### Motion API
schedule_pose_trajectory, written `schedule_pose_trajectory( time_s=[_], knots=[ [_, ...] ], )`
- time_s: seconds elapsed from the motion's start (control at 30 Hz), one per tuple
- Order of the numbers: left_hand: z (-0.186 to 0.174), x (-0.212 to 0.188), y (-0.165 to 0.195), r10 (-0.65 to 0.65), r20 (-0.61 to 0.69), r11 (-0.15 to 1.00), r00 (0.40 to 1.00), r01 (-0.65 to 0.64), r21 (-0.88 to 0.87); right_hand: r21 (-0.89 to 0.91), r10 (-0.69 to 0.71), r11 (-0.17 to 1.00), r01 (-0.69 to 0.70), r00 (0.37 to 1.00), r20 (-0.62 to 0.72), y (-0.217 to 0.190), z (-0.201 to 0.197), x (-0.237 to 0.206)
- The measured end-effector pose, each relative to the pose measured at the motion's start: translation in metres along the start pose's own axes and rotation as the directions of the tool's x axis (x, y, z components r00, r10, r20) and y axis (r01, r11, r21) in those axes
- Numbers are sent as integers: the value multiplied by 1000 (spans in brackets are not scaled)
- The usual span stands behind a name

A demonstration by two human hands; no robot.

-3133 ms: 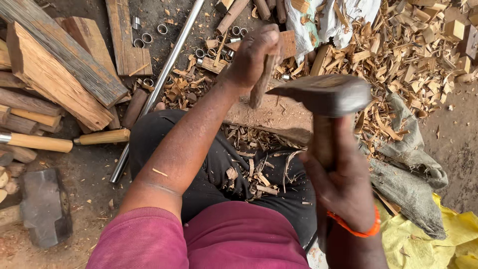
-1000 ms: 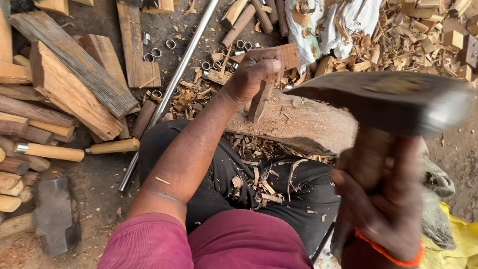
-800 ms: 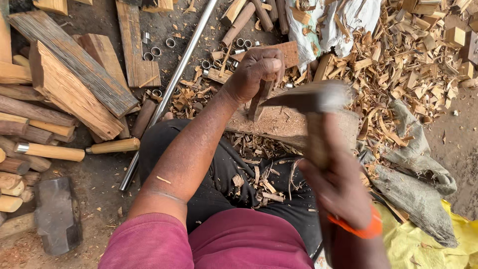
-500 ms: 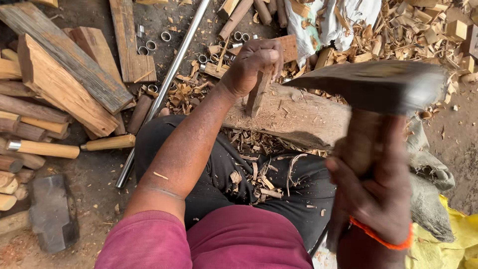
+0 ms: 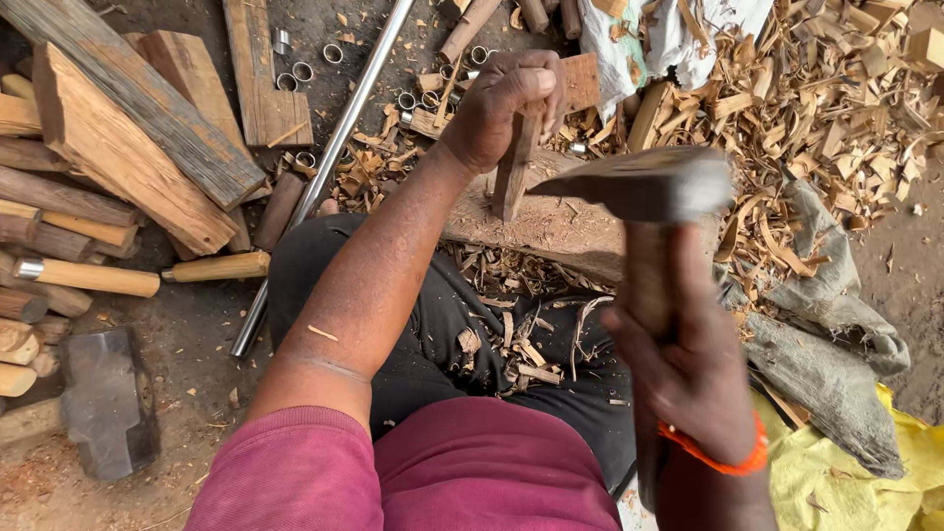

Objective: The person is sitting on the ground and carving a small piece of wood using a chisel and a hammer. They repeatedly strike the chisel to shape the wood, with wood shavings accumulating around the work area.

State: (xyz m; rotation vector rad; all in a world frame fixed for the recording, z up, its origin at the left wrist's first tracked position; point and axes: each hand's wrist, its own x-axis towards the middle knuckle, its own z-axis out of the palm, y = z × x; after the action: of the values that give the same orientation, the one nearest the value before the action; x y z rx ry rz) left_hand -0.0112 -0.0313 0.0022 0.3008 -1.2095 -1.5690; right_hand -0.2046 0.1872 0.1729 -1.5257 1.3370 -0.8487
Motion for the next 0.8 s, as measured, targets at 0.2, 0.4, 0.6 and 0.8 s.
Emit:
schedule_pose_trajectory(
  time_s=[0.2,0.4,0.6,0.8],
  knots=[
    [3,-2,11,-30,-4,1000,1000,30,4,-291,-136,939,180,977,166,17,29,26],
    [0,-2,1,-54,-72,994,996,47,-96,-177,-94,976,125,980,176,25,21,13],
    [-3,-6,2,10,-61,999,998,-7,44,-29,-35,999,38,994,102,6,15,9],
    [1,1,15,-153,-111,986,982,145,-78,-279,-85,953,120,987,134,78,32,14]
  ],
)
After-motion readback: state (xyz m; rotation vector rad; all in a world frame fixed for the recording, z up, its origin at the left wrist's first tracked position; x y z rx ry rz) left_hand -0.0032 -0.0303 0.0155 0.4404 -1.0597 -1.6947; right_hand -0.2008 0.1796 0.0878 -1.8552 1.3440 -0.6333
